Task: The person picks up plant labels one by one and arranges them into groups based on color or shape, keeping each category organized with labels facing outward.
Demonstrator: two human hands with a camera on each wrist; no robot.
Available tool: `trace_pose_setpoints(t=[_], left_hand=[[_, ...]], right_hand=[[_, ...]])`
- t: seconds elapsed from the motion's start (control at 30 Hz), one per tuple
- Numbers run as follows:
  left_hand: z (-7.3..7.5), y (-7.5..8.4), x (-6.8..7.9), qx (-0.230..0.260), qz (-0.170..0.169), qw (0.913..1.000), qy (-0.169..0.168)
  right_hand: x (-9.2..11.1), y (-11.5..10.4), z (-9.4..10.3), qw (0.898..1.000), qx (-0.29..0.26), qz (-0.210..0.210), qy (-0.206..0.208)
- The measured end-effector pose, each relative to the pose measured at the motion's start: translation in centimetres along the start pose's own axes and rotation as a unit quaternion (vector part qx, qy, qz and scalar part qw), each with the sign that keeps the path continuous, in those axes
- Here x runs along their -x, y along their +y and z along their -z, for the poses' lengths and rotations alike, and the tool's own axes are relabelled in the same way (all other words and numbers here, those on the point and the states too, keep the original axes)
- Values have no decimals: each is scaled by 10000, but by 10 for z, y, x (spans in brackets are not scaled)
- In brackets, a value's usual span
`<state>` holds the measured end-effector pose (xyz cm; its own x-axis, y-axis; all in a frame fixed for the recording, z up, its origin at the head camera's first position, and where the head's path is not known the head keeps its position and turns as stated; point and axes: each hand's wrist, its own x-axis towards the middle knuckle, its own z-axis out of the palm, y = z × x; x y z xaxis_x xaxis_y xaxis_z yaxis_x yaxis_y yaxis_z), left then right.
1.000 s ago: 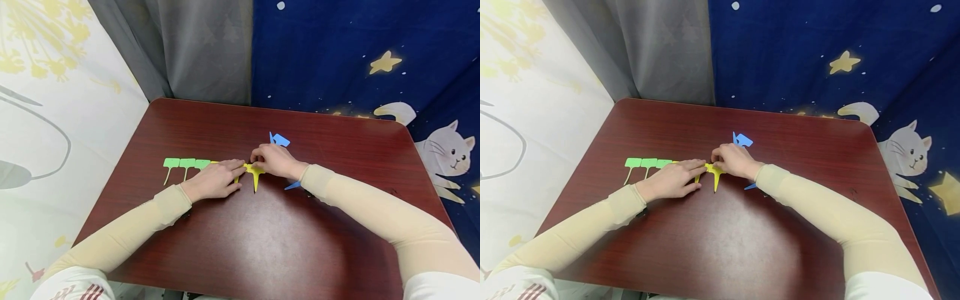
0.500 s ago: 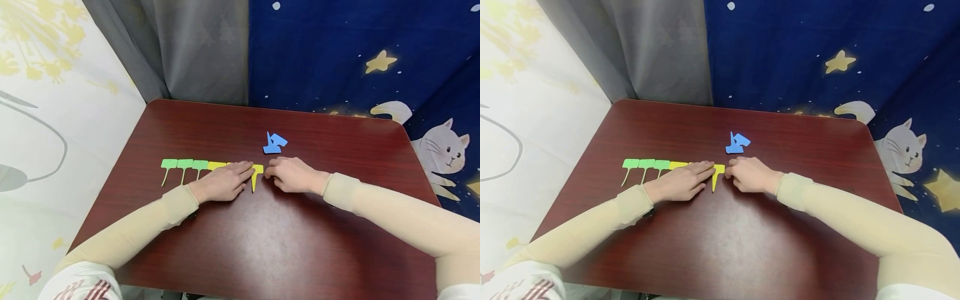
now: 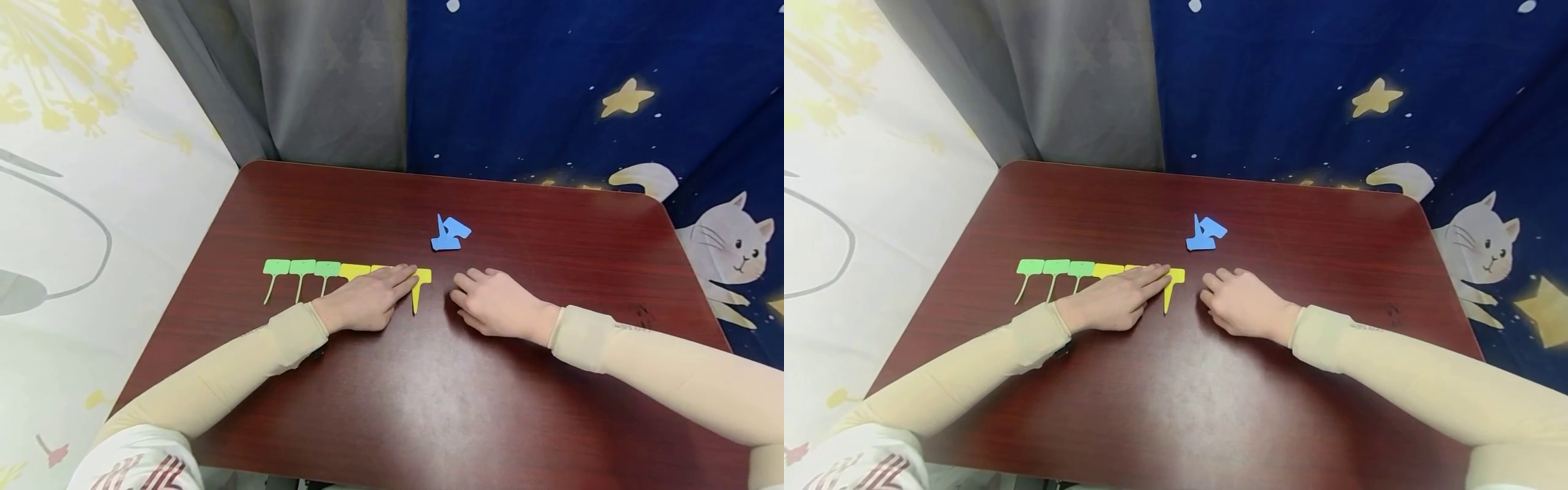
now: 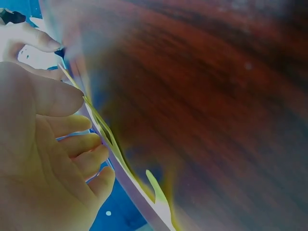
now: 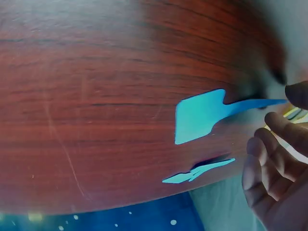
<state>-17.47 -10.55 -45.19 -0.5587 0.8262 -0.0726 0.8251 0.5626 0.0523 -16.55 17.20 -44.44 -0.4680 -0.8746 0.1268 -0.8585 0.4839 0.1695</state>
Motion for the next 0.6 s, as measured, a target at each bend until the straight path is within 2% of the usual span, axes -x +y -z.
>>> trace_pose_setpoints(t=[0.17,0.33,0.6], left_hand=[[0,1,-1,-35,-17,10000,-31],[0,2,0,-71,-18,10000,-64],[-3,2,-1,-162,-21,9998,-131]], right_hand=[[4,-2,-1,9984,487,236,180],[8,-4,-1,9943,955,464,126],[15,-4,-6,9917,1105,602,247]])
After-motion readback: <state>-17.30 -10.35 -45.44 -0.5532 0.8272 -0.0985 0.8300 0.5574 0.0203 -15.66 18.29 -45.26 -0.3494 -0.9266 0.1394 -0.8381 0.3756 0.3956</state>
